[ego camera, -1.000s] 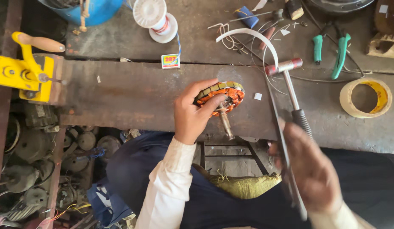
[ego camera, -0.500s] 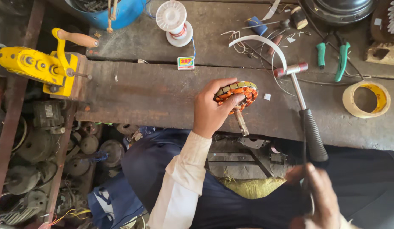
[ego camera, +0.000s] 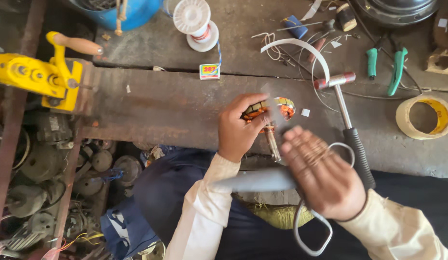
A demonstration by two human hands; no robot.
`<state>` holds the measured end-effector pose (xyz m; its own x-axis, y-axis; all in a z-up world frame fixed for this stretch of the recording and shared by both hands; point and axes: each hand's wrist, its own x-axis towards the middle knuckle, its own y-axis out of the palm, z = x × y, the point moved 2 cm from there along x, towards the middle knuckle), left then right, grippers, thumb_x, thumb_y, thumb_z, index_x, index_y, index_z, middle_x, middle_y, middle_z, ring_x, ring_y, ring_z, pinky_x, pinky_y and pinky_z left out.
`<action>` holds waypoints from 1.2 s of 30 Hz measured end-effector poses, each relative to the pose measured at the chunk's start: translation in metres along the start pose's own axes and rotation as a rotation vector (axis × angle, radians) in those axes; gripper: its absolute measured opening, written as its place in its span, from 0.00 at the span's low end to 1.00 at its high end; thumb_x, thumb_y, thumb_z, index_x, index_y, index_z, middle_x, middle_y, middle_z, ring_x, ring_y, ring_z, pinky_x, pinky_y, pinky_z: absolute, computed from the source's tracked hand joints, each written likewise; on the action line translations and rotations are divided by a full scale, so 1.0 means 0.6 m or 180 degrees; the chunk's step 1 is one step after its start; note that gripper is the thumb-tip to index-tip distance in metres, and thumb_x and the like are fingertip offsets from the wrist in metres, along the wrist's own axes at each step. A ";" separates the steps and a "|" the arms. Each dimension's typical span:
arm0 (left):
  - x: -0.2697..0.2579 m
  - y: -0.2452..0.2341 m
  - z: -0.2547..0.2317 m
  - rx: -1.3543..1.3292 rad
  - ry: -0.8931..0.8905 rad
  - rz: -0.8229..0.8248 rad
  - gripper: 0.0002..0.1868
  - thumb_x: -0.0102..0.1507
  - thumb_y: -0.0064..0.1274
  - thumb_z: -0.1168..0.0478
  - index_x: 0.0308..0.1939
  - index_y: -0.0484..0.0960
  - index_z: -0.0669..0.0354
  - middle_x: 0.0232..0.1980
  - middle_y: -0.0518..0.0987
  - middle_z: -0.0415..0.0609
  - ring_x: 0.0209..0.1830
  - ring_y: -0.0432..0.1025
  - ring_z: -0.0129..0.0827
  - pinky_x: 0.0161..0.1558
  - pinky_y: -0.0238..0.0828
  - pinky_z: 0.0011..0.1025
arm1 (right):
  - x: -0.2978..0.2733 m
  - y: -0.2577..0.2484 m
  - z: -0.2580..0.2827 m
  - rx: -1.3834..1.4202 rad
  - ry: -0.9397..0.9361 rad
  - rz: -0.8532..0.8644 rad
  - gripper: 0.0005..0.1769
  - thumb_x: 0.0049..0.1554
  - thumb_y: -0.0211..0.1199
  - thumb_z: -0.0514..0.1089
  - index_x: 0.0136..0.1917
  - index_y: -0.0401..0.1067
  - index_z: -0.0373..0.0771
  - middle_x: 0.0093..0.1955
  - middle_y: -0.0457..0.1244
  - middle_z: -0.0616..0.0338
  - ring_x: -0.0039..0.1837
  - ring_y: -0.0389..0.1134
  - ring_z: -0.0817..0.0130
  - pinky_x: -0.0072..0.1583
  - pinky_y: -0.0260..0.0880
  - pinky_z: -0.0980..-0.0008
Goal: The person cuts small rectangular pieces of white insulating tape using shears and places them into the slots of a copper-wound motor stator. They repeat this process, filling the slots with the tape pieces to insulate the windings.
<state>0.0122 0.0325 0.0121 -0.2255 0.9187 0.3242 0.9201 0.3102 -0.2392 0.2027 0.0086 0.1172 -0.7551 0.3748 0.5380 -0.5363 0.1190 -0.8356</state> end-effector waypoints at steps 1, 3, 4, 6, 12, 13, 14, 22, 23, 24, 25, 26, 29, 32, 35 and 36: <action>-0.003 0.000 -0.004 0.0029 0.0040 0.0022 0.19 0.58 0.66 0.67 0.53 0.84 0.60 0.53 0.85 0.50 0.51 0.82 0.37 0.54 0.78 0.30 | -0.008 0.004 0.004 0.0008 -0.0122 0.0130 0.22 0.52 0.59 0.31 0.59 0.72 0.17 0.62 0.65 0.30 0.67 0.68 0.39 0.67 0.70 0.47; -0.003 0.000 -0.013 0.0131 0.0028 0.0002 0.20 0.56 0.67 0.67 0.52 0.85 0.60 0.52 0.85 0.50 0.50 0.82 0.37 0.54 0.79 0.30 | -0.020 0.009 0.010 0.0020 -0.0163 0.0197 0.21 0.51 0.57 0.33 0.57 0.72 0.18 0.60 0.66 0.30 0.65 0.69 0.38 0.65 0.70 0.47; -0.002 0.001 -0.018 0.0184 0.0029 -0.0011 0.20 0.55 0.68 0.67 0.51 0.86 0.59 0.51 0.85 0.50 0.50 0.82 0.37 0.54 0.79 0.30 | -0.025 0.008 0.012 0.0023 -0.0189 0.0225 0.21 0.51 0.56 0.34 0.56 0.73 0.18 0.59 0.67 0.30 0.63 0.70 0.37 0.64 0.71 0.47; 0.002 -0.002 -0.026 0.0186 0.0116 -0.0017 0.21 0.54 0.71 0.66 0.50 0.85 0.59 0.51 0.85 0.50 0.50 0.82 0.37 0.54 0.78 0.31 | -0.032 0.005 0.017 -0.0032 -0.0213 0.0235 0.19 0.53 0.56 0.34 0.55 0.73 0.19 0.57 0.67 0.31 0.63 0.71 0.39 0.63 0.72 0.49; -0.003 -0.002 -0.039 0.0058 0.0012 0.0006 0.22 0.53 0.73 0.67 0.51 0.85 0.58 0.51 0.85 0.48 0.50 0.81 0.36 0.53 0.78 0.30 | -0.056 0.005 0.021 0.0030 -0.0323 0.0411 0.17 0.54 0.57 0.35 0.54 0.75 0.22 0.56 0.68 0.33 0.62 0.71 0.43 0.62 0.73 0.50; -0.004 -0.002 -0.040 0.0044 -0.0010 0.0005 0.23 0.53 0.73 0.68 0.51 0.85 0.58 0.51 0.85 0.48 0.50 0.81 0.36 0.53 0.79 0.30 | -0.060 0.006 0.020 0.0038 -0.0324 0.0429 0.16 0.55 0.57 0.34 0.54 0.75 0.23 0.56 0.68 0.33 0.62 0.71 0.44 0.62 0.73 0.50; -0.005 -0.001 -0.040 0.0089 -0.0004 0.0019 0.23 0.53 0.73 0.67 0.51 0.85 0.58 0.51 0.85 0.48 0.50 0.81 0.36 0.54 0.78 0.30 | -0.063 0.007 0.020 0.0087 -0.0294 0.0447 0.16 0.56 0.57 0.34 0.55 0.75 0.24 0.57 0.68 0.33 0.62 0.71 0.45 0.63 0.72 0.50; -0.006 -0.002 -0.044 0.0223 0.0012 0.0110 0.24 0.52 0.75 0.65 0.52 0.86 0.57 0.51 0.85 0.47 0.49 0.80 0.34 0.52 0.77 0.30 | -0.077 0.013 0.019 0.0371 -0.0157 0.0516 0.14 0.57 0.58 0.36 0.55 0.74 0.28 0.60 0.67 0.36 0.64 0.70 0.47 0.61 0.69 0.52; -0.006 -0.002 -0.044 0.0211 0.0011 0.0105 0.24 0.52 0.75 0.65 0.52 0.86 0.57 0.51 0.85 0.47 0.49 0.80 0.34 0.52 0.77 0.30 | -0.079 0.014 0.020 0.0350 -0.0149 0.0518 0.14 0.58 0.59 0.36 0.56 0.74 0.28 0.60 0.68 0.37 0.64 0.70 0.48 0.61 0.70 0.52; -0.006 -0.002 -0.044 0.0198 0.0010 0.0099 0.24 0.52 0.75 0.65 0.52 0.85 0.57 0.51 0.85 0.47 0.49 0.80 0.34 0.53 0.77 0.30 | -0.080 0.014 0.022 0.0329 -0.0141 0.0521 0.14 0.58 0.60 0.37 0.56 0.74 0.29 0.60 0.68 0.38 0.64 0.70 0.48 0.61 0.71 0.53; -0.006 -0.002 -0.044 0.0184 0.0010 0.0095 0.24 0.53 0.75 0.64 0.52 0.85 0.57 0.51 0.85 0.47 0.49 0.80 0.34 0.53 0.77 0.30 | -0.081 0.015 0.022 0.0305 -0.0131 0.0523 0.14 0.58 0.60 0.37 0.56 0.74 0.30 0.60 0.68 0.38 0.64 0.70 0.49 0.62 0.73 0.53; -0.006 -0.002 -0.045 0.0206 0.0014 0.0091 0.24 0.52 0.75 0.64 0.51 0.86 0.57 0.50 0.85 0.47 0.49 0.80 0.34 0.53 0.77 0.30 | -0.082 0.016 0.021 0.0260 -0.0212 0.0535 0.13 0.58 0.61 0.37 0.56 0.74 0.30 0.60 0.68 0.38 0.63 0.70 0.50 0.60 0.72 0.55; -0.004 -0.002 -0.047 0.0273 0.0021 0.0096 0.24 0.51 0.75 0.64 0.50 0.86 0.57 0.50 0.85 0.46 0.48 0.80 0.35 0.52 0.77 0.30 | -0.084 0.018 0.015 0.0152 -0.0419 0.0548 0.14 0.57 0.62 0.36 0.56 0.74 0.30 0.60 0.68 0.38 0.63 0.71 0.52 0.55 0.74 0.61; -0.001 -0.004 -0.047 0.0333 -0.0009 0.0154 0.24 0.51 0.75 0.63 0.50 0.86 0.57 0.50 0.86 0.47 0.47 0.80 0.34 0.51 0.76 0.30 | -0.087 0.018 0.011 0.0125 -0.0489 0.0559 0.14 0.56 0.63 0.35 0.57 0.73 0.32 0.60 0.68 0.40 0.62 0.72 0.55 0.50 0.76 0.67; 0.002 -0.004 -0.048 0.0355 -0.0029 0.0221 0.23 0.51 0.75 0.63 0.49 0.86 0.56 0.50 0.86 0.46 0.45 0.80 0.34 0.51 0.75 0.29 | -0.088 0.015 0.010 0.0132 -0.0468 0.0624 0.15 0.56 0.62 0.34 0.57 0.73 0.33 0.60 0.68 0.40 0.62 0.72 0.57 0.44 0.75 0.72; 0.002 -0.003 -0.049 0.0336 -0.0035 0.0230 0.23 0.51 0.75 0.64 0.49 0.86 0.56 0.50 0.86 0.46 0.45 0.80 0.34 0.51 0.75 0.29 | -0.088 0.014 0.008 0.0141 -0.0480 0.0673 0.16 0.54 0.61 0.34 0.57 0.74 0.33 0.60 0.69 0.39 0.62 0.73 0.57 0.43 0.74 0.73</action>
<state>0.0195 0.0259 0.0398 -0.1639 0.9420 0.2927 0.8953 0.2667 -0.3569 0.2361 -0.0146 0.0823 -0.8980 0.2454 0.3651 -0.3741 0.0108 -0.9273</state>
